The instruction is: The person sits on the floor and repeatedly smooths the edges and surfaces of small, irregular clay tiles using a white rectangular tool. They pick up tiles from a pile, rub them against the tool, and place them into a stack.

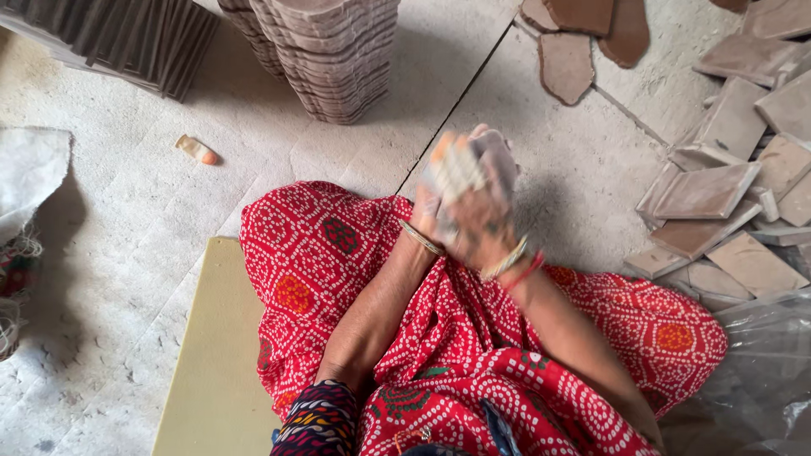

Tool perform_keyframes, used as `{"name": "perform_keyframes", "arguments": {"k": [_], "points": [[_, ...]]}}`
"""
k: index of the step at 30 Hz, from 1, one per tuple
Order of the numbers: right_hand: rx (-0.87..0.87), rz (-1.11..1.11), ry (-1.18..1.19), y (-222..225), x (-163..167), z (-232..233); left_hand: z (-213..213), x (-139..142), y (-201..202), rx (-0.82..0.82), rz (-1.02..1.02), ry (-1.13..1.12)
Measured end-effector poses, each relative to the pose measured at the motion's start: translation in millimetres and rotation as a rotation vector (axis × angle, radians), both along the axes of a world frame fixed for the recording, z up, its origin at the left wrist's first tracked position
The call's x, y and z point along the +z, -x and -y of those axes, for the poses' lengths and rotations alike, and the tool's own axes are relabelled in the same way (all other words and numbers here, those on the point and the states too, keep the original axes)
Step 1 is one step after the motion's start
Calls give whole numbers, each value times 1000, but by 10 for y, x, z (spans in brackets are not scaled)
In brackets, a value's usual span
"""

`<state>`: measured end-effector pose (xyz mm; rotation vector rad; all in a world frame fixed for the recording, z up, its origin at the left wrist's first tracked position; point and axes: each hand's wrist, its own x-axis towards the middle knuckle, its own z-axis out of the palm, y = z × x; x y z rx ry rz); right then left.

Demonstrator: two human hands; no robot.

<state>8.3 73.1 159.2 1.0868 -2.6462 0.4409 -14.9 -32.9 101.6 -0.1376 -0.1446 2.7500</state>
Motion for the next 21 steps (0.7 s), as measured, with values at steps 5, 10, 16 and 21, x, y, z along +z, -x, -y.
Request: {"name": "perform_keyframes", "arguments": {"k": [5,10,16,21], "points": [[-314,418,11,940,-385,-840,112,103,-120,-47,-92,70],[-708,771,457,777,-1120,-1252,223,243,-141,-58,25,-160],[-550,1104,1026,187,-1026,-964,224,294,-55,143,-95,216],[-536,1009,877,52,-387,-486,191,205,-73,375,-129,666]]}}
